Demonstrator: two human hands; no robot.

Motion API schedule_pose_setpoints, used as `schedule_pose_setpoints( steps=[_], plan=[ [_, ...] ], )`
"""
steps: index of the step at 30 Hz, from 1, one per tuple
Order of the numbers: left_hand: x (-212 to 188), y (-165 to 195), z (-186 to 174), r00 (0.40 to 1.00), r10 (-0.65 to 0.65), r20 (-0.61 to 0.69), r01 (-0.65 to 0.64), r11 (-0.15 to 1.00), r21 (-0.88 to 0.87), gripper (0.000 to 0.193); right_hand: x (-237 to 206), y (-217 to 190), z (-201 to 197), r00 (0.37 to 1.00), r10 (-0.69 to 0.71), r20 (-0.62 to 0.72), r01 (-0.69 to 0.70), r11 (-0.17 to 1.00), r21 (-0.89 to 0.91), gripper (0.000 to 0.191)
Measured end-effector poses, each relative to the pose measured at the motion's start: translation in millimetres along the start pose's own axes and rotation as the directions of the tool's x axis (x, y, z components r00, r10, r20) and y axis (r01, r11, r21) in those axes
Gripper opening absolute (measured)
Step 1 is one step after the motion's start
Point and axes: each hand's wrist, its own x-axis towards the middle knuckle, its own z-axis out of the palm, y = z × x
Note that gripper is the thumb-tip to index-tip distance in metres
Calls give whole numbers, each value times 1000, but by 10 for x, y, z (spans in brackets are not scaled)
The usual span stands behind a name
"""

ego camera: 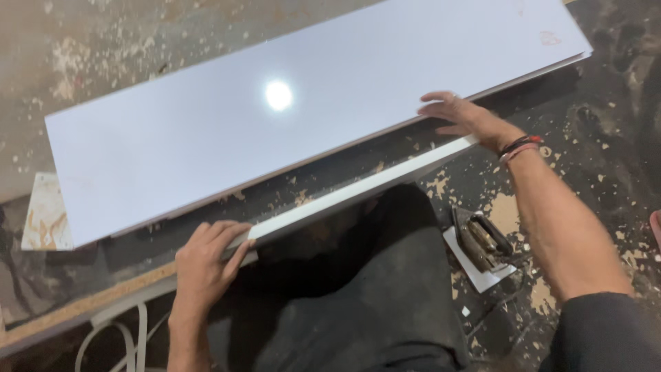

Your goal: The person untangles a length of white edge banding tape, aligns it along the edge of a long white board resting on a workbench, and presses it onto the edge. They then run a hot iron along the tape to heat-activate the adhesive and press the banding firmly onto the board edge, working along the length of the panel.

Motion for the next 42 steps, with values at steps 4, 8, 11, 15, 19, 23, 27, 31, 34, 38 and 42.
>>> schedule_pose_setpoints(
  steps=[4, 8, 11, 15, 19, 23, 27, 31, 34, 38, 42],
  plan=[
    [-17, -2, 34, 1000, 4, -12, -4, 1000, -1, 20, -29, -263, 367, 980, -164, -116, -45, 382, -923, 53],
    [-6, -6, 70, 1000, 0, -12, 0, 1000, -3, 21, 43, -615, 1932, 965, -263, -11, 111, 443, -890, 72],
    [0, 11, 82, 1000, -11, 2, 11, 999, 40, 21, 166, -723, 3130, 847, -493, 201, 435, 425, -794, 70],
    [15, 51, 45, 999, -34, 36, 32, 997, 64, 22, 232, -785, 3197, 882, -412, 227, 410, 435, -802, 79],
    [30, 67, -26, 999, -35, 39, 34, 999, 19, 21, -17, -666, 1884, 891, -430, 144, 278, 266, -923, 70],
    [38, 61, -24, 1000, -8, 25, 8, 1000, 15, 21, -135, -154, 268, 968, -232, -98, -56, 180, -982, 62],
    [57, 83, 60, 999, 30, -9, -31, 999, -17, 21, -56, 193, -404, 990, -134, -46, 30, 515, -857, 64],
    [127, 158, 150, 996, 58, -66, -62, 997, -56, 21, -3, -106, 166, 978, -160, -133, -89, 257, -962, 68],
    [175, 208, 167, 997, 61, -40, -63, 996, -65, 19, -9, -513, 1443, 921, -376, 99, 229, 320, -920, 71],
    [180, 240, 153, 998, 48, -33, -51, 996, -76, 19, 67, -825, 2570, 827, -502, 253, 464, 355, -812, 74],
    [138, 207, 102, 999, -4, 33, 5, 1000, -18, 20, -7, -874, 2797, 782, -515, 351, 596, 452, -664, 67]
  ],
)
